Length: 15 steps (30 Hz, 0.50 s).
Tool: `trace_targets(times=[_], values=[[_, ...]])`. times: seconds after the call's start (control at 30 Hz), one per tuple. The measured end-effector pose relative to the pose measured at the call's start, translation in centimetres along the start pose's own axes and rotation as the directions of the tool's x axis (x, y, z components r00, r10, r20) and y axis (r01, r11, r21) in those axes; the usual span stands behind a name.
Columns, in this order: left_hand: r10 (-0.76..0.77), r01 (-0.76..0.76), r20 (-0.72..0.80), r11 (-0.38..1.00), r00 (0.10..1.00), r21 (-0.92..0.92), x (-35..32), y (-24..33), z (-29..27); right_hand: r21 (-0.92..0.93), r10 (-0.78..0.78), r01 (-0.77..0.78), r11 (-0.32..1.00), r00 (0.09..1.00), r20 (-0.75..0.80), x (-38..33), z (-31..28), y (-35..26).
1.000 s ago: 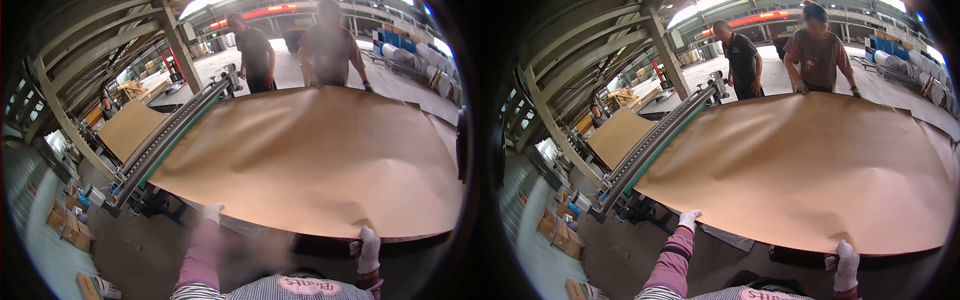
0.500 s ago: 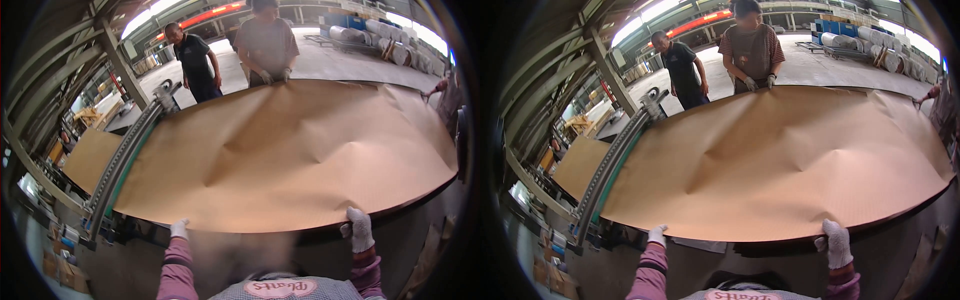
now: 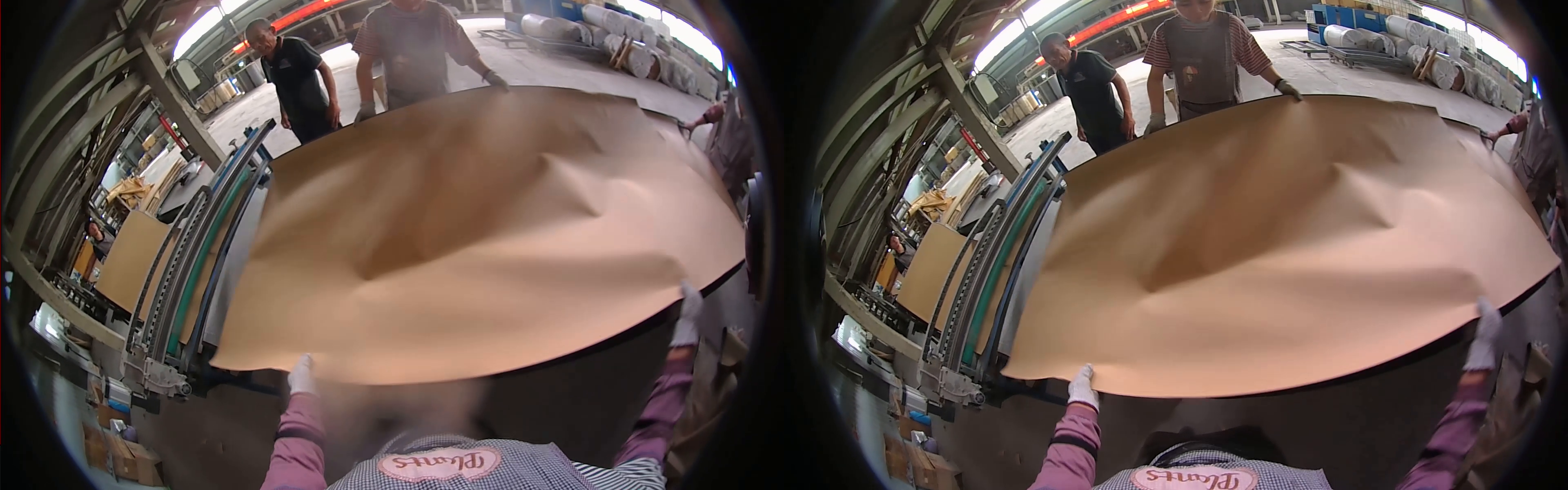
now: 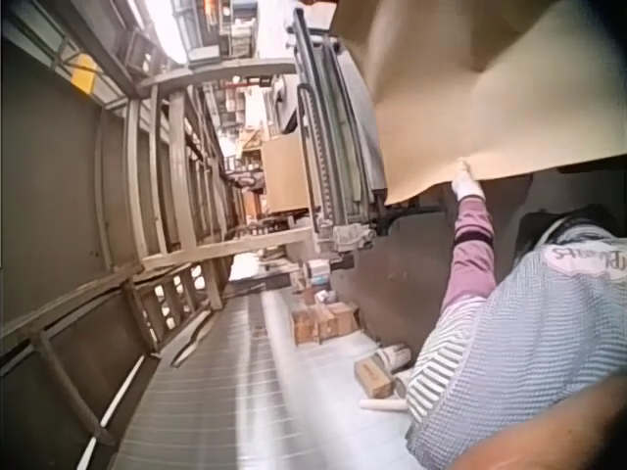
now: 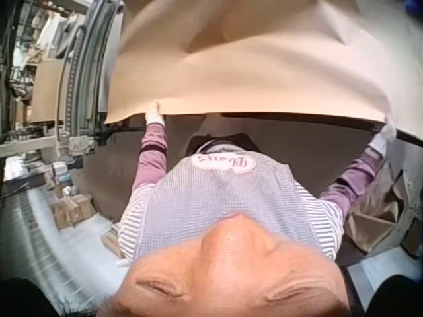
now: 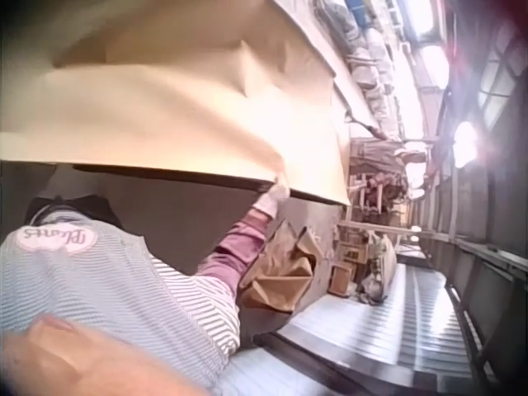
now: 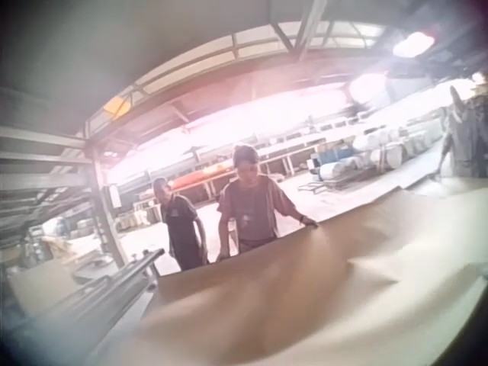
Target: Handling and sorting large sheets of paper or veneer in a manufacturing facility using an industrial cutter.
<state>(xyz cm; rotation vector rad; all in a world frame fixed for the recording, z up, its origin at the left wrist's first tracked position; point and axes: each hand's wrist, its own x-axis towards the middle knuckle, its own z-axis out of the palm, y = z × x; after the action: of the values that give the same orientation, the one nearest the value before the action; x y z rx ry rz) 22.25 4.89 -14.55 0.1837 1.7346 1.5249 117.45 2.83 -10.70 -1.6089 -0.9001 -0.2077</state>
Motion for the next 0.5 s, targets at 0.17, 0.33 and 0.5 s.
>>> trace_targets(times=[0.17,0.33,0.5], values=[[-0.400,0.386,0.194,0.916,0.896,0.107,-12.4,-2.1,5.4,0.553,0.852,-0.809,0.197,0.421,0.312,-4.7,-1.0,-14.0],[-0.510,0.589,0.772,0.776,0.378,0.225,-14.7,-13.3,8.7,0.325,0.778,-0.944,0.055,0.244,0.579,-25.7,10.1,-28.4],[-0.427,0.526,0.557,0.850,0.712,-0.020,-9.9,-14.3,9.8,0.154,0.819,-0.917,0.367,0.397,0.414,-28.9,15.8,-21.6]])
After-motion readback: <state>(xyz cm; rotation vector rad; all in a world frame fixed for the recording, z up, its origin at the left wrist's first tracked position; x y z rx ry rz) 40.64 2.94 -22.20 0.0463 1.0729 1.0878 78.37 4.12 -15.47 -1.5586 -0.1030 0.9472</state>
